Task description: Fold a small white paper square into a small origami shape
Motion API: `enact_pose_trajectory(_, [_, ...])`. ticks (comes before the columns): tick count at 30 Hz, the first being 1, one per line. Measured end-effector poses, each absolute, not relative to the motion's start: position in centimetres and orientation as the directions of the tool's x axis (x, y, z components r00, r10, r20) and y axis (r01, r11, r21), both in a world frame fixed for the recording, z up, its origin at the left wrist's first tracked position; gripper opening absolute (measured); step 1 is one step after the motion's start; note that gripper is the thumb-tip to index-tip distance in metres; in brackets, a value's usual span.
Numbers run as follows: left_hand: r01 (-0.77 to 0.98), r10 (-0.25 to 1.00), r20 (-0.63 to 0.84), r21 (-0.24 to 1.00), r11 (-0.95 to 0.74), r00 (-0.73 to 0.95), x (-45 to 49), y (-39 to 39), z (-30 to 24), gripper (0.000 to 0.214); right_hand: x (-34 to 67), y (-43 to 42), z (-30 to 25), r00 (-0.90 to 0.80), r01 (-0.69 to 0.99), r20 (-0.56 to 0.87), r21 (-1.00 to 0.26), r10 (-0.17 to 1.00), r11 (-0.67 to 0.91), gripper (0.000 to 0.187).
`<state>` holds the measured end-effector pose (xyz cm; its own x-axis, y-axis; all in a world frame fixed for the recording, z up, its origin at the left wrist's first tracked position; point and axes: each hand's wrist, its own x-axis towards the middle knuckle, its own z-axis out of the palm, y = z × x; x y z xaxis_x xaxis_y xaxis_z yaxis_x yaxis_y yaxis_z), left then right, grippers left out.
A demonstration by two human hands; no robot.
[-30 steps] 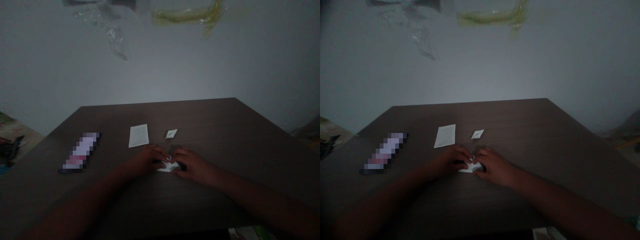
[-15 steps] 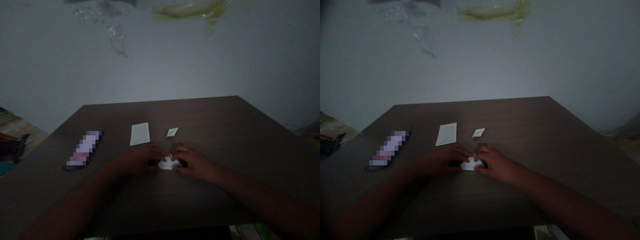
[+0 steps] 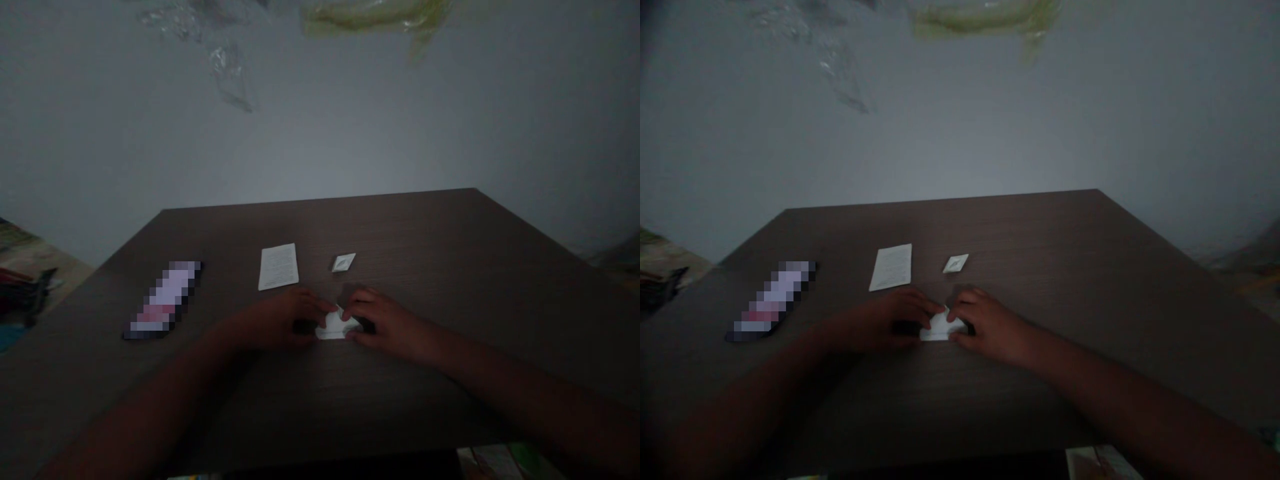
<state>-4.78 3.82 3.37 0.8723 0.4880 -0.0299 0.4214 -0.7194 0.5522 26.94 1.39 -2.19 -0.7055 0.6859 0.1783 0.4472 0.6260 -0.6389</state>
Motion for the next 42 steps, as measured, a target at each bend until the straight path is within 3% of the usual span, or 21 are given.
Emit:
enact_pose_trajectory(9, [0.416,0.450,-0.048,0.477,-0.774,0.892,-4.5,3.2,3.8,0.019,26.9,1.3,-1.9,-0.710,0.443,0.182,-0.635,0.680,0.633,0.026])
enact_pose_trajectory(14, [0.481,0.517,-0.014,0.389,-0.786,0.856,-3.5,2.3,3.1,0.016,26.8,1.2,-1.4,-0.704,0.467,0.170,-0.621,0.689,0.630,0.024])
enact_pose_trajectory(19, [0.516,0.576,0.037,0.400,-0.758,0.817,-3.4,2.5,1.7,0.032,26.6,1.1,-1.4,-0.708,0.473,0.179,-0.598,0.683,0.647,0.028])
enact_pose_trajectory(22, [0.489,0.580,0.103,0.433,-0.758,0.808,-3.7,2.8,0.8,0.029,26.2,0.9,-1.6,-0.687,0.506,0.191,-0.567,0.701,0.650,0.029])
enact_pose_trajectory(26, [0.485,0.620,0.154,0.491,-0.724,0.770,-3.9,2.8,0.5,0.025,25.8,0.7,-1.4,-0.681,0.522,0.212,-0.530,0.701,0.668,0.016])
enact_pose_trajectory(31, [0.490,0.626,0.120,0.515,-0.703,0.771,-3.7,2.5,1.0,0.019,25.7,0.7,-1.4,-0.682,0.504,0.263,-0.507,0.682,0.699,0.007])
enact_pose_trajectory(42, [0.533,0.628,0.067,0.465,-0.707,0.775,-2.9,1.5,2.5,0.031,25.3,0.8,-2.4,-0.690,0.477,0.349,-0.440,0.634,0.761,0.010])
